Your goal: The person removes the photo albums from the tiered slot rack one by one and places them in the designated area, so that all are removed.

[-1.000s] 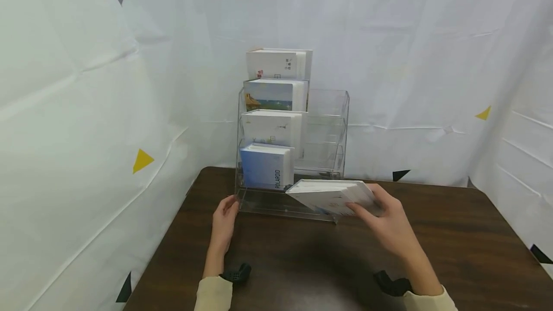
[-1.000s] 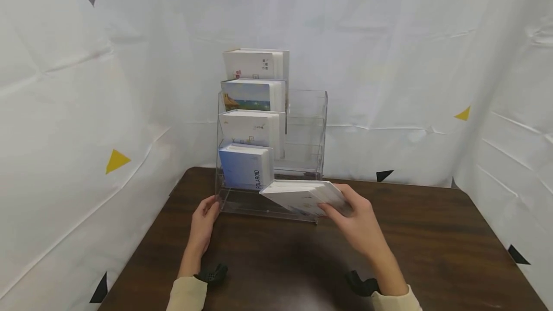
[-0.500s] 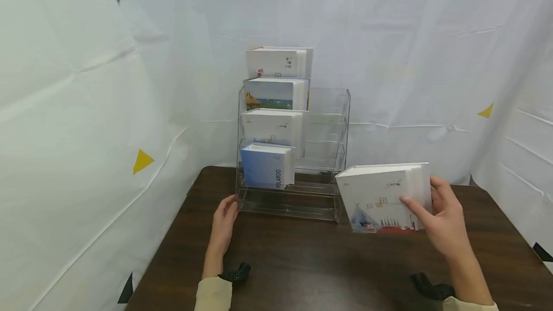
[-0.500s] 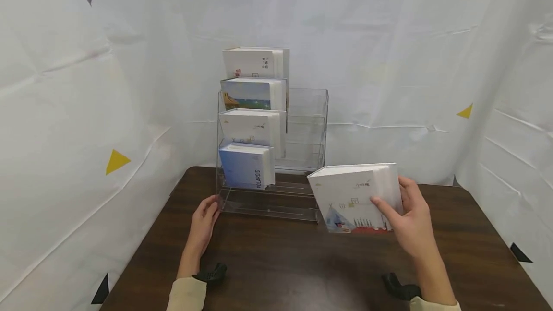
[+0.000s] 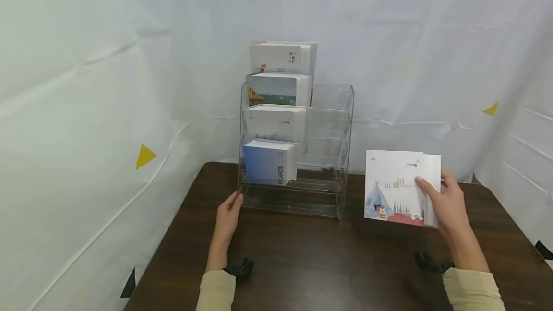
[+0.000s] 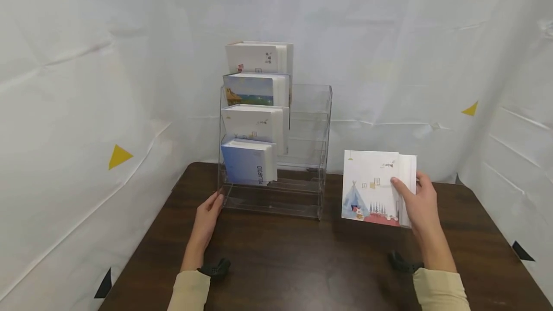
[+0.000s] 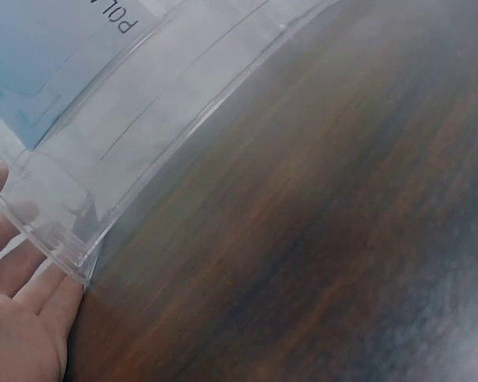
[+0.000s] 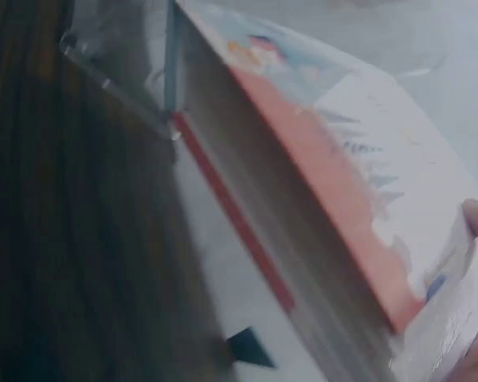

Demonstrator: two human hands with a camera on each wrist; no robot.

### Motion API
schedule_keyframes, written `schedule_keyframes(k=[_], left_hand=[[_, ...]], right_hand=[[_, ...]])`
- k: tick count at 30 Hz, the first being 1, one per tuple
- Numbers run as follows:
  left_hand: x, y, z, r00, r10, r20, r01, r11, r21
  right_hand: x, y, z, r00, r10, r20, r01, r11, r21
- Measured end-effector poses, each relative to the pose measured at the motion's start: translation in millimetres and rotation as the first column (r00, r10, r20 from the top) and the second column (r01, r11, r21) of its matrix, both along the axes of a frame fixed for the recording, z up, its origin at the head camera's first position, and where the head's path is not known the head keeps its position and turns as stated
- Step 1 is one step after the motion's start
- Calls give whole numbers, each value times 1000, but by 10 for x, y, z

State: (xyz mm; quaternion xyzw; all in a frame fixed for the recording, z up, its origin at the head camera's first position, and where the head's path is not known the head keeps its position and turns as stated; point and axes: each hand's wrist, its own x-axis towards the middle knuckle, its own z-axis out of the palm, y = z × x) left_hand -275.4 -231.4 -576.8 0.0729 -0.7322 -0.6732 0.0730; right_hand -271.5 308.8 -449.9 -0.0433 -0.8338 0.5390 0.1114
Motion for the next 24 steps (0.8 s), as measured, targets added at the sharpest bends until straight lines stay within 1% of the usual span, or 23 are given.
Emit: schedule_keyframes(k=[1,4,6,8,11,14,17,19,21,24], left_hand=[[-3,0,6,1000,6,3,-6,1000,-2],[13,4,34,1000,10,6,-10,1000,-3],[26,6,50,1000,7,10,-7,1000,-2],[38,8,61,1000,5,20,-5,1000,3],[40,2,67,1000,-4,29,4,1000,19],[24,-9,64,1000,-7,29,6,999,32],[6,-17,55,1000,-1,16,0,999,42],[-6,-20,45,1000,-1,6,0,999,50],[-14,-20,36,1000,-1,-4,1,998,57],[-12,-19,21,1000,-13,-25,15,997,79]], right_hand=[[-76,20,-24,999,1,33,-2,1000,4],[-301,79,-108,997,37,75,-37,999,5],[-418,112,-155,991,62,120,-62,998,0],[-507,137,-197,980,74,183,-71,997,-20],[-612,139,-237,955,71,288,-61,997,-46],[-720,104,-267,928,87,362,-63,995,-78],[-816,58,-297,906,121,407,-91,992,-91],[-867,29,-322,897,137,419,-111,990,-85],[-903,2,-348,892,133,432,-122,991,-54],[-942,-34,-393,882,106,458,-118,993,-3]])
